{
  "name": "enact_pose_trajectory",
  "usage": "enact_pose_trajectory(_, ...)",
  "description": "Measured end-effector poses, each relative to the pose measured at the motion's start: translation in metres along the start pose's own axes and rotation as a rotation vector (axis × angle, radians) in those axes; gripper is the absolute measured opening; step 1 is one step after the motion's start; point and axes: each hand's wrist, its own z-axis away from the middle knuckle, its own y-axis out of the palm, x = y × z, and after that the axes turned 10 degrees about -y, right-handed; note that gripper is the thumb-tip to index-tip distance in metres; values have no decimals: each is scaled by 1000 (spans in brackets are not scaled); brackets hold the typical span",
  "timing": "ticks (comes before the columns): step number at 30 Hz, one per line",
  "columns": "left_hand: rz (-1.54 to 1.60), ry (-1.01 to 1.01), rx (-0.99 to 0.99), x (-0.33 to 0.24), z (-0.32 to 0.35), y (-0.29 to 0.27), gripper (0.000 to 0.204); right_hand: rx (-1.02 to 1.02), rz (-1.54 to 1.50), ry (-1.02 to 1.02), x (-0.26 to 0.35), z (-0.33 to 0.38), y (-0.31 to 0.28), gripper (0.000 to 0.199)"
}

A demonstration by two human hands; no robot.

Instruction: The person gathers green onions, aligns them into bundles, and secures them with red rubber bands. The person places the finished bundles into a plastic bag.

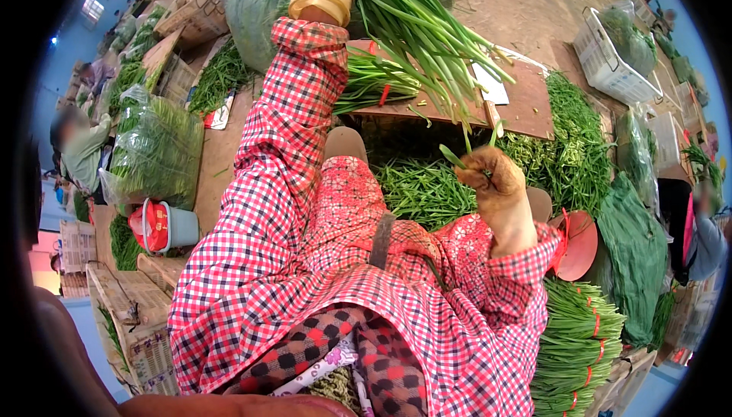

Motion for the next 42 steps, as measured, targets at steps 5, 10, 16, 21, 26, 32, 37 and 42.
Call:
enact_pose_trajectory(5,-1584,482,-322,-14,42,-15,22,-13,-78,380,-26,-18,8,68)
enact_pose_trajectory(10,-1286,433,-165,-7,67,3,32,-24,-634,-70,-62,-71,65,63)
enact_pose_trajectory(16,-1378,554,-315,6,30,-51,25,-163,-1478,-144,-63,-103,109,50)
enact_pose_trajectory(21,-742,291,-165,0,38,-37,20,-223,-1352,50,-69,-100,107,38)
enact_pose_trajectory(26,85,6,-208,-9,46,-14,12,-140,-1143,20,-34,-75,92,32)
enact_pose_trajectory(32,-12,44,-175,-1,39,-41,22,-139,-1012,283,-10,-26,51,21)
enact_pose_trajectory(37,120,-81,-64,-20,41,-44,20,-37,-576,235,-30,36,-17,32)
enact_pose_trajectory(42,406,-423,224,-13,44,-52,17,-234,-211,134,-7,-50,-21,55)
